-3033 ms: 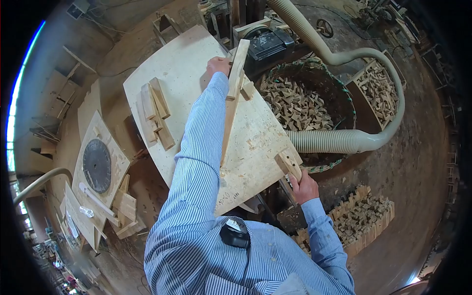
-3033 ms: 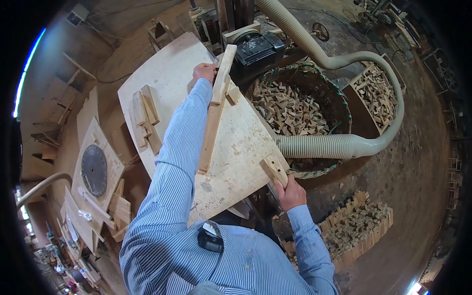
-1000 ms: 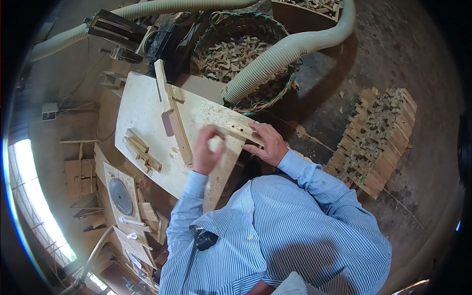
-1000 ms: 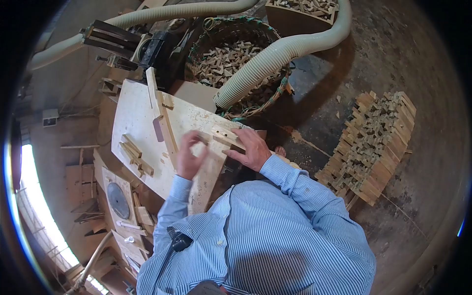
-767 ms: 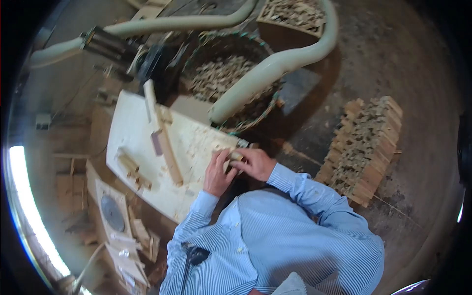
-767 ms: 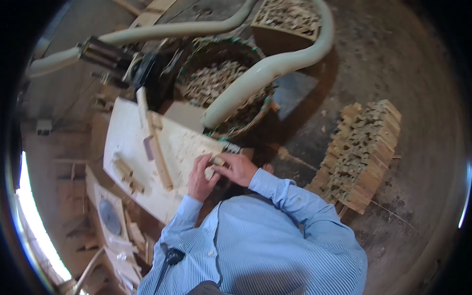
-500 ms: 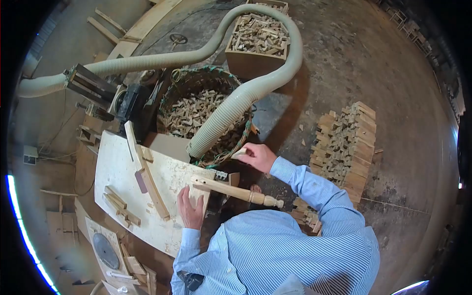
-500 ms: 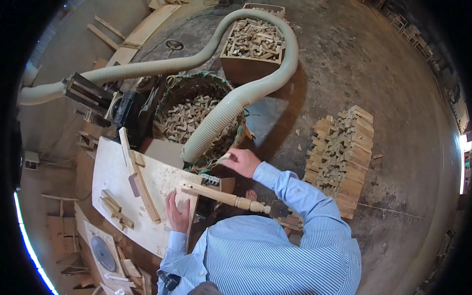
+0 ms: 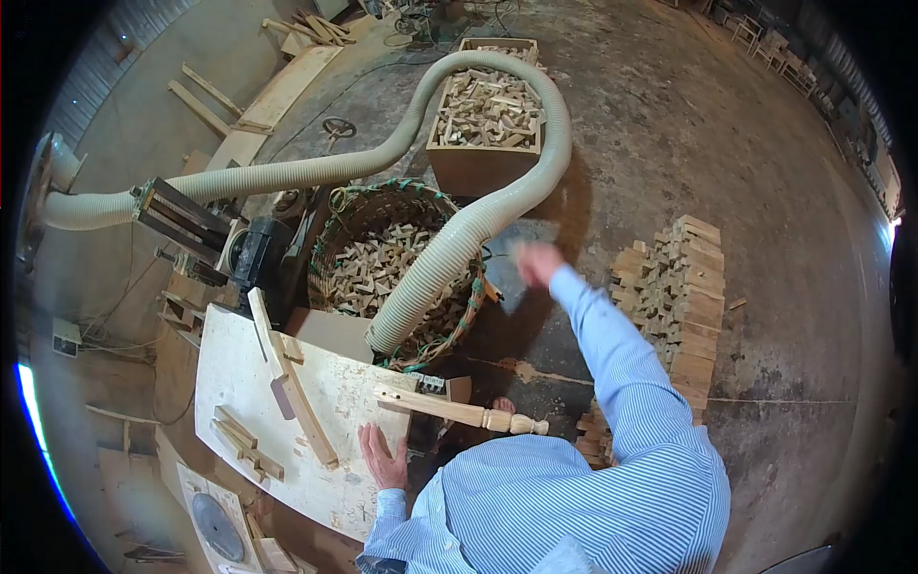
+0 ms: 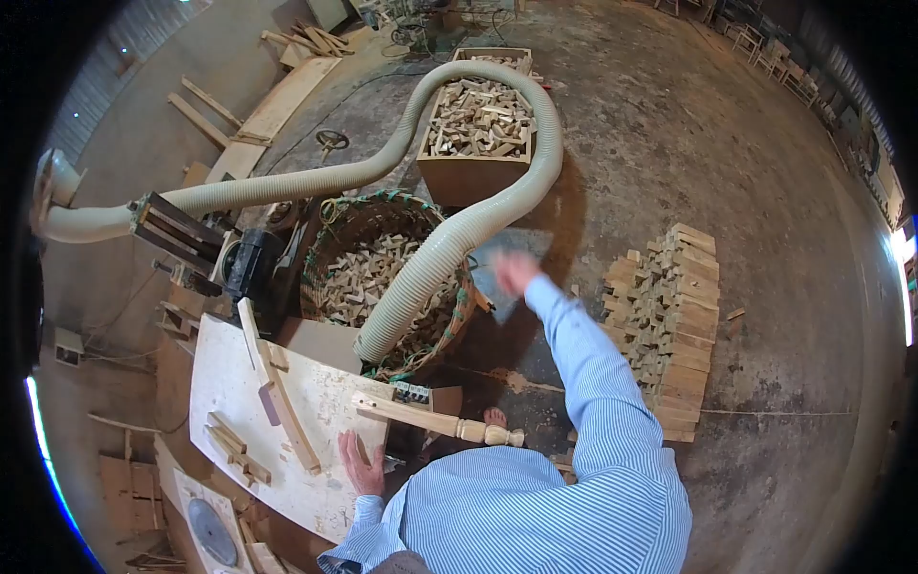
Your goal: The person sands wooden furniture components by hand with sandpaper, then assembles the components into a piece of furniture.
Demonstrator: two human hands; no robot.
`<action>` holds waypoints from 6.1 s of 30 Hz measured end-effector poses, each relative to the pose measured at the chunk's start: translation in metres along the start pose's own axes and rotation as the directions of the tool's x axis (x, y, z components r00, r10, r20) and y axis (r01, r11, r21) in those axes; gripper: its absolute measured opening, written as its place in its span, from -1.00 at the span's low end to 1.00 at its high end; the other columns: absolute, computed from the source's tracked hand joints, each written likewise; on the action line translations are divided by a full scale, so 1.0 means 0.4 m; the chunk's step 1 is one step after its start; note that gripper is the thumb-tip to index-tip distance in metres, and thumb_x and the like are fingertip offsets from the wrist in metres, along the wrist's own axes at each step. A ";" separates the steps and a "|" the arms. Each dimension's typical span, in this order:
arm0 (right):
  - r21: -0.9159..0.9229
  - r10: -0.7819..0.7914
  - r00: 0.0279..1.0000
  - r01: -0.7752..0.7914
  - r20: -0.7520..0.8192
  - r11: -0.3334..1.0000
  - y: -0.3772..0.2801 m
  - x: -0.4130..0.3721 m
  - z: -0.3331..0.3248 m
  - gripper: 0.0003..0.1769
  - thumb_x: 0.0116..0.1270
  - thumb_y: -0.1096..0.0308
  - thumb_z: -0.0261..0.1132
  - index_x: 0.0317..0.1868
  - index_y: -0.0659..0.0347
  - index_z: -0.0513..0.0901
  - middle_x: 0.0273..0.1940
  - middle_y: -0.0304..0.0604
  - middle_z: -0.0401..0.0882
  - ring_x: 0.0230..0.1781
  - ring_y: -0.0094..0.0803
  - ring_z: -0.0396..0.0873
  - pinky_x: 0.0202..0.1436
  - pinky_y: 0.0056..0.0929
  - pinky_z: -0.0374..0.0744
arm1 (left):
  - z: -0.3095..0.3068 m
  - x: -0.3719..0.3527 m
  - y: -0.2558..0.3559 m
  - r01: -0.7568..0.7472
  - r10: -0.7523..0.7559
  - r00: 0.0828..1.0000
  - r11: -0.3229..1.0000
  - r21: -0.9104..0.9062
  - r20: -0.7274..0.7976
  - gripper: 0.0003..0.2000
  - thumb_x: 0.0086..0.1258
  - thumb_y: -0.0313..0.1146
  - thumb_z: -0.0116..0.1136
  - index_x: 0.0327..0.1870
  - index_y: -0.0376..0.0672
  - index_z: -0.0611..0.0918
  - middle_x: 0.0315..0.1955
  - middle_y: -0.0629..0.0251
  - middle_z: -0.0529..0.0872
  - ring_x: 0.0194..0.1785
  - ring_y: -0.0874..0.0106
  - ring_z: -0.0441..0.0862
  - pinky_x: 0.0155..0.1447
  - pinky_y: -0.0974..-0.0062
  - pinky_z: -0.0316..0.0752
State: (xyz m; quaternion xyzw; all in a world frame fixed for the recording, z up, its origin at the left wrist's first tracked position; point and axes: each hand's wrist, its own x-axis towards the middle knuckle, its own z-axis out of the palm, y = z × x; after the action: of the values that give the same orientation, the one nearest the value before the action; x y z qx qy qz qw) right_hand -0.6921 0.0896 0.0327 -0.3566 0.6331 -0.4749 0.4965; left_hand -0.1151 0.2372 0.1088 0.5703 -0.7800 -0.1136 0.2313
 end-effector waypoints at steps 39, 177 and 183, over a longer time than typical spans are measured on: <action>-0.551 -0.111 0.884 0.376 0.453 0.745 -0.101 -0.574 0.597 -0.43 0.60 -0.01 0.27 0.42 0.15 0.50 0.05 0.26 0.75 0.08 0.30 0.71 0.12 0.10 0.66 | -0.211 0.074 -0.142 0.130 -0.097 0.847 0.991 0.027 -0.523 -0.58 0.46 -0.23 0.44 0.26 -0.19 0.69 0.22 -0.04 0.69 0.32 -0.03 0.63 0.37 0.08 0.57; -0.706 -0.056 0.928 0.318 0.368 0.633 -0.156 -0.648 0.667 -0.48 0.59 -0.03 0.27 0.33 0.13 0.51 -0.01 0.22 0.77 -0.03 0.25 0.75 0.04 0.07 0.71 | -0.276 0.649 -0.515 0.392 -0.411 0.791 0.909 -0.141 -0.454 -0.67 0.50 -0.19 0.36 0.11 -0.22 0.79 -0.03 0.02 0.71 0.11 0.09 0.69 0.27 0.17 0.57; -0.706 -0.084 0.924 0.341 0.372 0.620 -0.142 -0.659 0.659 -0.48 0.60 -0.06 0.24 0.33 0.13 0.51 -0.02 0.23 0.78 -0.06 0.27 0.76 0.00 0.10 0.72 | -0.211 0.663 -0.542 0.433 -0.656 0.732 0.656 -0.618 -0.184 -0.69 0.49 -0.29 0.42 0.08 -0.36 0.79 -0.21 0.13 0.88 -0.26 0.41 0.83 -0.16 0.43 0.73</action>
State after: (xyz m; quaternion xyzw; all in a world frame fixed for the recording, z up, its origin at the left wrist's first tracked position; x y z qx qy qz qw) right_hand -0.3715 0.2509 0.1486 -0.6731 0.6415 -0.1608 0.3310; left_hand 0.0434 -0.0756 0.1477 0.7037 -0.4395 -0.2755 0.4855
